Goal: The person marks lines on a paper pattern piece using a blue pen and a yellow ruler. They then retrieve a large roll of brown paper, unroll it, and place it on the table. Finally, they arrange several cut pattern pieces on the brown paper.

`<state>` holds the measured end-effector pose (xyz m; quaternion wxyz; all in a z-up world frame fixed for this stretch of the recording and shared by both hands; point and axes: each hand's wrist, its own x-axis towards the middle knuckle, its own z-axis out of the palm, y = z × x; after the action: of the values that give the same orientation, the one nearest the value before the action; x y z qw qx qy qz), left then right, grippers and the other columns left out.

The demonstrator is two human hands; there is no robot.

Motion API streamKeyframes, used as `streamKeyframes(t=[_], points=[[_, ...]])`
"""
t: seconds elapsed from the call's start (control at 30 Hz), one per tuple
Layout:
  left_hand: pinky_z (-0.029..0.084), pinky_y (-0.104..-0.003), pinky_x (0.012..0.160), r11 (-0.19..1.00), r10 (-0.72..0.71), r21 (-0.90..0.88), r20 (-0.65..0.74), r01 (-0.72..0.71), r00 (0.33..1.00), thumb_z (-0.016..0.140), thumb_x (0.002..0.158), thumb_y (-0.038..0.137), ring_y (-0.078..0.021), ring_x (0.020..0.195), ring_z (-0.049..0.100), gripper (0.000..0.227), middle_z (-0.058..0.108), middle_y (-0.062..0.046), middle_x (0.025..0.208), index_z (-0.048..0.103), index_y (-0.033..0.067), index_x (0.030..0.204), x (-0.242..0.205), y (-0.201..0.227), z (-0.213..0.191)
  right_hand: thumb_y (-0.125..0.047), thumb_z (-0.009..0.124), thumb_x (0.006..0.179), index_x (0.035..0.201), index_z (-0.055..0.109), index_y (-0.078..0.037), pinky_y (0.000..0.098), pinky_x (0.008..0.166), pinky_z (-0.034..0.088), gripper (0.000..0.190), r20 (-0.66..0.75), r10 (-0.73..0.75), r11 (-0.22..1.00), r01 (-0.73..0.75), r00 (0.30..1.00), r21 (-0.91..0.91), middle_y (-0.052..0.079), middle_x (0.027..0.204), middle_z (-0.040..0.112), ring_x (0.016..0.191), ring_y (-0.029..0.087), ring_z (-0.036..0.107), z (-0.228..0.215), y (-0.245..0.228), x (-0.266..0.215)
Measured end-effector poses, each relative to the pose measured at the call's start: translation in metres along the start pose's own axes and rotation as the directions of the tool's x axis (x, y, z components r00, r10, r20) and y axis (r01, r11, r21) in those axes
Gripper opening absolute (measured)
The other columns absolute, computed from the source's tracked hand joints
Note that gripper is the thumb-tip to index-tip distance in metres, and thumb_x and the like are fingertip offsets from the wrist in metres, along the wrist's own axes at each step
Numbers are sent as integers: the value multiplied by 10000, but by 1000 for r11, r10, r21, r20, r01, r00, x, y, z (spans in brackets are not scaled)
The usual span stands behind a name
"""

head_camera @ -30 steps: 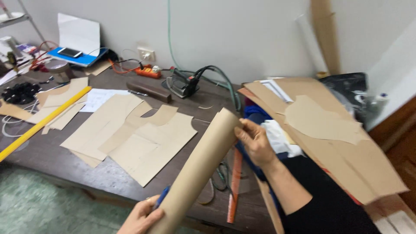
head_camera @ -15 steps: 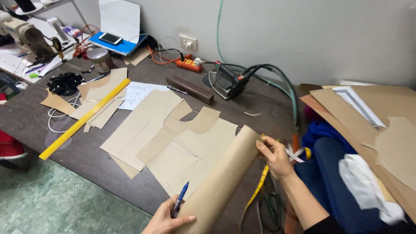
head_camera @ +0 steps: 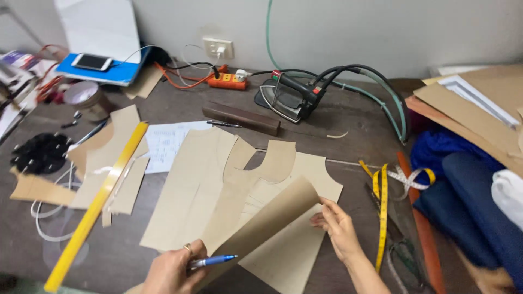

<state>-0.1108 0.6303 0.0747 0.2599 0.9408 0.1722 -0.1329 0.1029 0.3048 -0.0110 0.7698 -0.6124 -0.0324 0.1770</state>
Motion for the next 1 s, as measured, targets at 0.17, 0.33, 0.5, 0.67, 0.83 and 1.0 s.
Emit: streamKeyframes(t=[0.17, 0.33, 0.5, 0.67, 0.83, 1.0], points=[[390, -240, 540, 951, 175, -260, 5, -168, 985, 762, 734, 233, -145, 563, 395, 218, 522, 31, 537, 560, 198, 662, 27, -25, -89, -328, 468, 893, 1332, 548, -74, 392, 735, 539, 513, -159, 243, 966, -223, 957, 131, 66, 1367, 593, 922, 252, 665, 90, 27, -32], [290, -263, 524, 633, 409, -739, 68, -229, 910, 856, 789, 95, -103, 542, 386, 354, 443, 12, 585, 517, 102, 686, 68, -28, -92, -411, 506, 844, 1300, 555, -40, 484, 774, 566, 590, -6, 243, 871, -216, 970, 441, 130, 1326, 601, 1038, 386, 667, 158, 60, -40], [347, -249, 533, 379, 448, -922, 104, -83, 888, 805, 804, 57, -94, 564, 459, 282, 480, 5, 613, 535, 87, 728, 95, -18, -82, -584, 470, 740, 1324, 543, -54, 531, 899, 473, 792, 56, 384, 717, -336, 921, 611, 157, 1349, 571, 1145, 384, 588, 180, 42, -34], [223, -233, 411, 464, 56, -886, 30, 1, 998, 754, 826, 78, -69, 438, 354, 309, 453, 11, 504, 451, 127, 800, 115, -24, -75, -840, 406, 583, 1361, 524, -76, 606, 1087, 337, 1097, 330, 510, 360, -545, 795, 757, 199, 1383, 528, 1305, 385, 469, 197, 29, -32], [205, -261, 458, 641, 69, -766, -8, -51, 998, 776, 805, 147, -87, 483, 323, 285, 444, 2, 538, 503, 123, 727, 132, -7, -48, -579, 829, 579, 1373, 471, -128, 523, 1122, 375, 980, 498, 128, 493, -491, 858, 718, 98, 1380, 540, 1289, 292, 504, 106, 104, -55], [223, -269, 517, 724, 137, -679, -34, -123, 990, 783, 795, 205, -94, 534, 302, 305, 358, 24, 549, 503, 142, 691, 160, 20, -16, -350, 839, 844, 1377, 477, -93, 553, 1112, 329, 694, 480, -201, 721, -202, 854, 662, 111, 1407, 504, 1323, 311, 449, 36, 128, -65]])
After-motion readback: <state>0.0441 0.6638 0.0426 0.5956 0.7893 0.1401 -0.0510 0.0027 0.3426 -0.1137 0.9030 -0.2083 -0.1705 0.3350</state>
